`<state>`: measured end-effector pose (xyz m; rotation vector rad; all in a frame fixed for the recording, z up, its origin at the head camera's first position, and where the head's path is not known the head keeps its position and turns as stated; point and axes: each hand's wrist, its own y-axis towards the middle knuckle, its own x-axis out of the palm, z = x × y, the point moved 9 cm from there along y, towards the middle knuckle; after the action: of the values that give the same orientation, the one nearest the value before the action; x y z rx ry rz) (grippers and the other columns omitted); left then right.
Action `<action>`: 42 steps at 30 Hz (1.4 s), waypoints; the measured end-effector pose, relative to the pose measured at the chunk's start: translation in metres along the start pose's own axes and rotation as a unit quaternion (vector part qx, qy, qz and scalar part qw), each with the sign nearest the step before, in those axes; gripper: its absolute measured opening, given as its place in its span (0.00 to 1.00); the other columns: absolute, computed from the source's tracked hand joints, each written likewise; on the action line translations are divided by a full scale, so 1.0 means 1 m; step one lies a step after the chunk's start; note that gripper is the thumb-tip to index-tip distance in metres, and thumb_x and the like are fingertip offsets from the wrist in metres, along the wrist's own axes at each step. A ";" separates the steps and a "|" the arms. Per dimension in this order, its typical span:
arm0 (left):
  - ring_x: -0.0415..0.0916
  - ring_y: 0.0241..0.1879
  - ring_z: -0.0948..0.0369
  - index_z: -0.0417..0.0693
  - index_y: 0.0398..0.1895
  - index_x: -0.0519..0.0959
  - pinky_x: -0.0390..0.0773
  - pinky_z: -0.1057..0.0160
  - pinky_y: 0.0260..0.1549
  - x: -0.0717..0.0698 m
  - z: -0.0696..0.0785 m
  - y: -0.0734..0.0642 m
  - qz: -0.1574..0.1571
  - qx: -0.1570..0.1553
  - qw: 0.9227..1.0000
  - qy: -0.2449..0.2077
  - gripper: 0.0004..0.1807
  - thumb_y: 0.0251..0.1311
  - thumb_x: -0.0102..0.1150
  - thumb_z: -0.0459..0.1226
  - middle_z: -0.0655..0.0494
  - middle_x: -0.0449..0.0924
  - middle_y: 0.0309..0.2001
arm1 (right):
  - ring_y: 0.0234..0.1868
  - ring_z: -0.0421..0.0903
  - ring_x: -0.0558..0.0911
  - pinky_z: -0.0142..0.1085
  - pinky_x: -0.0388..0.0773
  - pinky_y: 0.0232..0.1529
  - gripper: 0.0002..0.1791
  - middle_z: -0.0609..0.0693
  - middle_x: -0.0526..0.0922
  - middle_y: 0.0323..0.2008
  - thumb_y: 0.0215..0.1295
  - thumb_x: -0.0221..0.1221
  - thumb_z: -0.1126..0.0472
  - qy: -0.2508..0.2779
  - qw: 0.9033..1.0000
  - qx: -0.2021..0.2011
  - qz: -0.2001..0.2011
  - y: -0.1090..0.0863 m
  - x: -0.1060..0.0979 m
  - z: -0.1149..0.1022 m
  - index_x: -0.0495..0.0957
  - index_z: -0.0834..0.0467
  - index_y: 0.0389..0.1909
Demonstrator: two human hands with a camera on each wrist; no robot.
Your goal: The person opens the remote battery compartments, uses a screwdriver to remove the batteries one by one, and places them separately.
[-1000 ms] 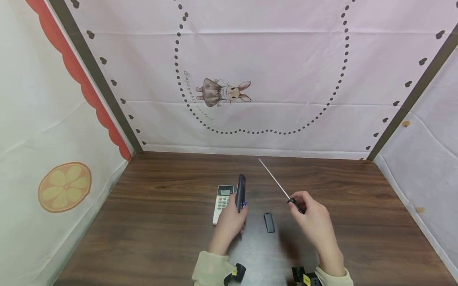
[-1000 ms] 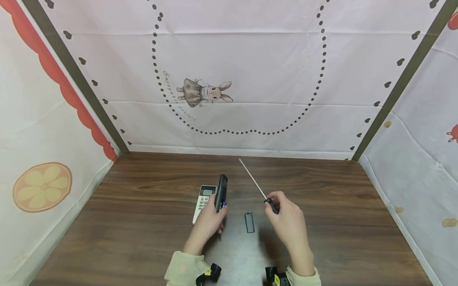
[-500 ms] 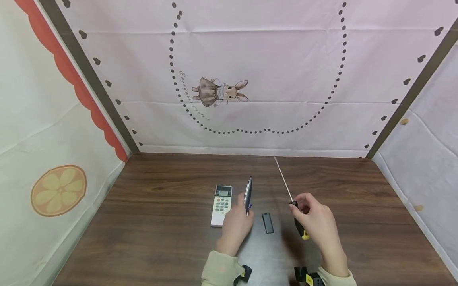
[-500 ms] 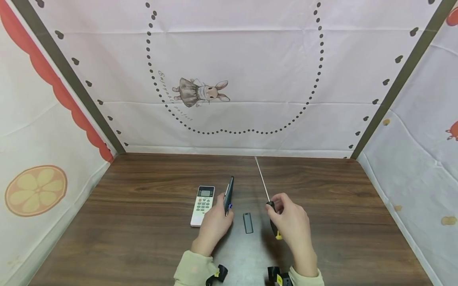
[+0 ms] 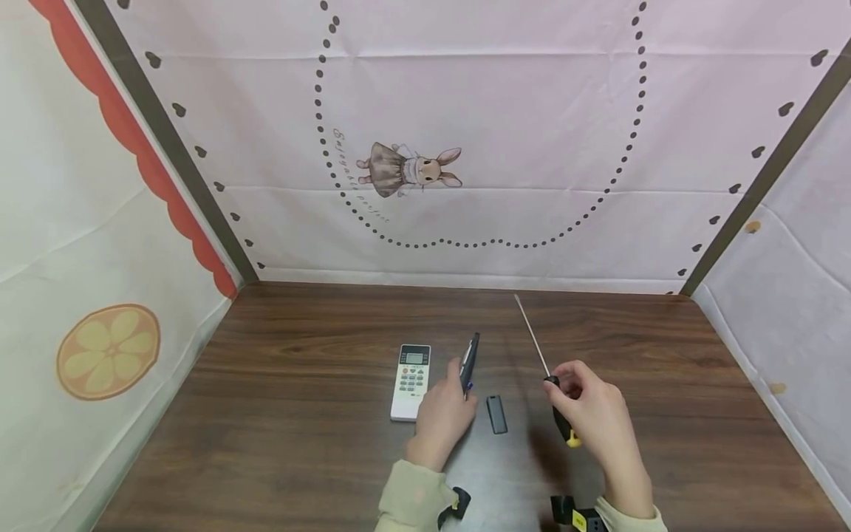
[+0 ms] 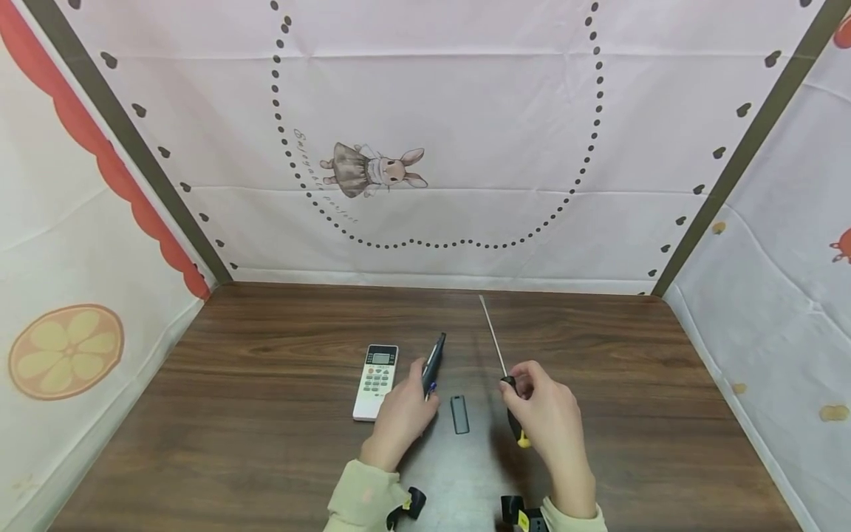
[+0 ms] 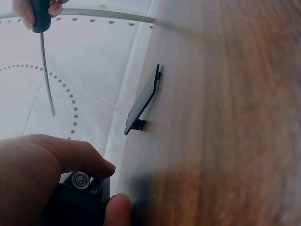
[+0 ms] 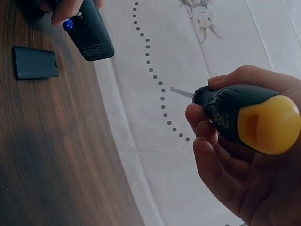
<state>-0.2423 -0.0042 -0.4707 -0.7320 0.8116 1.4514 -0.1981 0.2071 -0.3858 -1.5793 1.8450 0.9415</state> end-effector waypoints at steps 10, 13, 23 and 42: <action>0.66 0.16 0.60 0.46 0.60 0.61 0.62 0.64 0.10 0.009 0.009 0.004 -0.016 0.002 1.000 0.002 0.35 0.44 0.60 0.38 0.51 0.74 0.25 | 0.25 0.38 0.72 0.34 0.67 0.29 0.16 0.39 0.76 0.23 0.55 0.58 0.44 -0.019 0.999 0.034 -0.037 0.002 0.009 0.012 0.74 0.51 0.36; 0.66 0.16 0.61 0.47 0.60 0.61 0.62 0.64 0.10 0.009 0.009 0.005 -0.012 0.006 1.000 0.003 0.35 0.44 0.60 0.38 0.51 0.73 0.25 | 0.26 0.39 0.73 0.35 0.68 0.30 0.15 0.39 0.76 0.23 0.55 0.58 0.45 -0.021 0.998 0.035 -0.037 0.003 0.010 0.013 0.74 0.51 0.36; 0.68 0.18 0.61 0.46 0.60 0.61 0.64 0.65 0.12 0.008 0.005 0.008 -0.019 0.004 1.000 -0.019 0.36 0.43 0.61 0.39 0.52 0.75 0.28 | 0.26 0.39 0.73 0.35 0.68 0.30 0.15 0.40 0.77 0.23 0.54 0.59 0.46 -0.020 0.999 0.027 -0.035 0.004 0.009 0.013 0.75 0.52 0.36; 0.71 0.09 0.62 0.53 0.64 0.54 0.71 0.67 0.07 0.011 -0.012 0.001 -0.090 -0.058 0.975 -0.196 0.32 0.57 0.50 0.39 0.51 0.73 0.24 | 0.25 0.40 0.72 0.34 0.67 0.28 0.17 0.41 0.76 0.25 0.55 0.58 0.44 -0.016 0.998 0.031 -0.054 0.003 0.013 0.014 0.75 0.52 0.37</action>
<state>-0.2436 -0.0077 -0.4867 -0.5629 0.3499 1.4248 -0.2040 0.2102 -0.4038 -1.6003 1.7325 0.8479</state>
